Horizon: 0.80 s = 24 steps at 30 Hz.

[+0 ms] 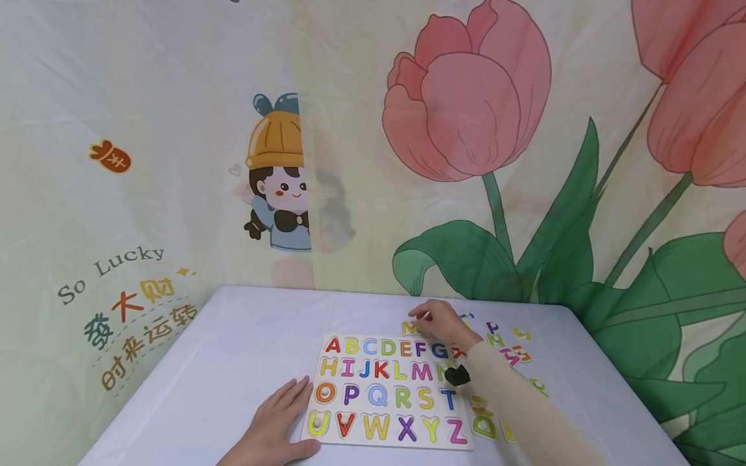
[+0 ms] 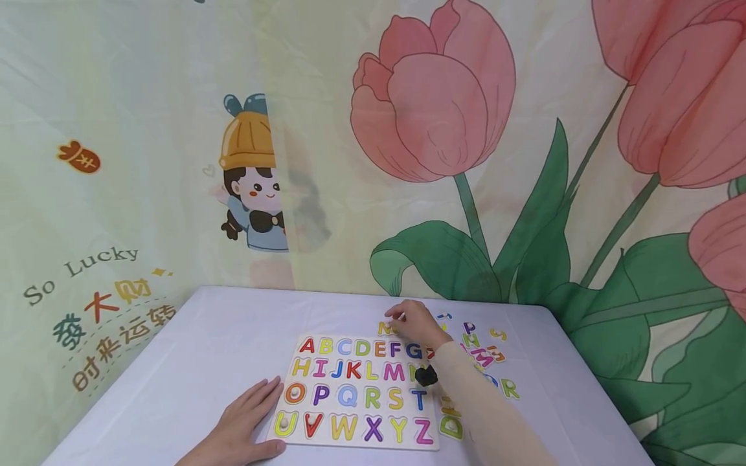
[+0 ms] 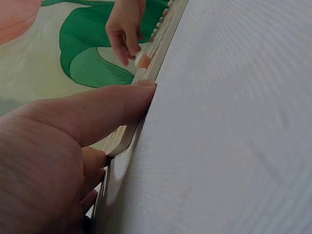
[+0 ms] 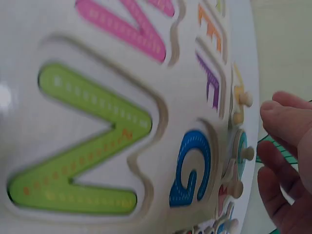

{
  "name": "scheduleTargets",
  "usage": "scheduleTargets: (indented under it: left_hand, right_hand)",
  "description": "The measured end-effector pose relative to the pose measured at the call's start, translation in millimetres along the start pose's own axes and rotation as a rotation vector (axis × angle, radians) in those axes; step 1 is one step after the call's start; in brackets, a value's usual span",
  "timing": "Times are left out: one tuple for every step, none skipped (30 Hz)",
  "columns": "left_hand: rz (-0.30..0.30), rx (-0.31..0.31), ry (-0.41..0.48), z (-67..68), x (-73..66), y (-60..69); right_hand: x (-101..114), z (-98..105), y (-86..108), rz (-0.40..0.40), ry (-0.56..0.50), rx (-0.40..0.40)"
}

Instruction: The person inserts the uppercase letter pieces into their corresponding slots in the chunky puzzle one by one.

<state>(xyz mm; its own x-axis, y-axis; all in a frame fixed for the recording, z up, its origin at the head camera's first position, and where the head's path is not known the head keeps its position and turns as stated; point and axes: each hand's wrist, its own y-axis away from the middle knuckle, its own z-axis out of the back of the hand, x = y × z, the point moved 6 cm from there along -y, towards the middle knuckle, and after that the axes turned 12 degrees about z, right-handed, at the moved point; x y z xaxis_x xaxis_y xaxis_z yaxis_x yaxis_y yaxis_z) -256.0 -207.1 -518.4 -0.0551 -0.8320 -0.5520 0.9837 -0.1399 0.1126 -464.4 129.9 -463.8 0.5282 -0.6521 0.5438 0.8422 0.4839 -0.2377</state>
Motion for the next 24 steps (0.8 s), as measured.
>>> scheduleTargets:
  left_hand:
    - [-0.003, -0.001, 0.002, -0.1, 0.1, 0.2]
    - [-0.004, -0.001, 0.002, -0.2, 0.2, 0.0]
    - [-0.005, 0.0, 0.004, -0.3, 0.3, 0.1]
    - [-0.005, 0.001, 0.005, -0.5, 0.4, 0.0]
    - [-0.005, 0.003, 0.006, -0.5, 0.4, -0.2]
    - [-0.004, 0.006, 0.007, -0.6, 0.5, -0.3]
    - [0.0, 0.008, 0.006, -0.6, 0.8, -0.5]
    - [0.004, 0.009, 0.004, -0.5, 1.1, -0.7]
    - [0.009, 0.01, 0.003, -0.4, 1.4, -0.6]
    - [0.01, 0.011, 0.002, -0.2, 1.6, -0.7]
    - [0.009, 0.01, 0.002, 0.1, 1.6, -0.8]
    - [0.009, 0.009, 0.0, 0.3, 1.8, -0.7]
    - [0.008, 0.009, 0.001, 0.4, 1.9, -0.6]
    - [0.005, 0.008, 0.0, 0.5, 1.9, -0.4]
    - [0.0, 0.006, -0.001, 0.6, 2.0, -0.4]
    - [-0.003, 0.006, -0.001, 0.7, 2.0, -0.2]
    - [-0.005, 0.004, -0.003, 0.7, 2.1, -0.2]
    - [-0.008, 0.002, -0.007, 0.7, 2.3, -0.2]
    - [-0.008, 0.002, -0.006, 0.6, 2.5, -0.1]
    - [-0.008, 0.001, -0.006, 0.6, 2.7, 0.0]
    - [-0.008, 0.001, -0.006, 0.5, 2.6, 0.1]
    - [-0.008, 0.003, -0.003, 0.5, 2.4, 0.3]
    - [-0.009, 0.003, -0.002, 0.5, 2.1, 0.4]
    - [-0.01, 0.003, 0.001, 0.7, 1.8, 0.5]
  right_hand:
    - [-0.3, -0.1, -1.2, 0.017, 0.018, 0.026]
    - [-0.2, -0.1, -2.5, 0.037, 0.042, 0.056]
    - [-0.4, 0.0, -3.8, 0.06, 0.07, 0.083]
    - [-0.5, 0.1, -5.2, 0.085, 0.099, 0.106]
    - [-0.5, 0.4, -6.5, 0.106, 0.125, 0.125]
    - [-0.5, 0.4, -7.9, 0.127, 0.144, 0.142]
    - [-0.3, 0.4, -9.2, 0.148, 0.164, 0.161]
    - [0.2, 0.2, -10.6, 0.172, 0.183, 0.176]
    - [1.2, 0.0, -11.8, 0.194, 0.192, 0.187]
    - [1.8, -0.5, -12.8, 0.212, 0.197, 0.198]
    - [2.1, -1.2, -13.7, 0.224, 0.204, 0.21]
    - [2.7, -1.9, -14.5, 0.237, 0.212, 0.22]
    - [3.3, -2.6, -15.3, 0.248, 0.221, 0.225]
    - [3.9, -3.2, -16.0, 0.254, 0.226, 0.228]
    - [4.8, -3.6, -16.8, 0.263, 0.232, 0.227]
    - [5.6, -4.0, -17.4, 0.271, 0.243, 0.225]
    - [6.6, -4.4, -18.0, 0.28, 0.255, 0.223]
    - [7.6, -4.9, -18.6, 0.289, 0.264, 0.22]
    - [8.7, -5.5, -19.1, 0.302, 0.274, 0.216]
    - [9.7, -5.9, -19.5, 0.312, 0.283, 0.21]
    - [10.0, -6.4, -20.0, 0.314, 0.299, 0.206]
    - [10.0, -7.0, -20.6, 0.31, 0.313, 0.203]
    - [9.8, -7.4, -21.2, 0.303, 0.325, 0.199]
    - [9.4, -7.8, -21.8, 0.293, 0.335, 0.193]
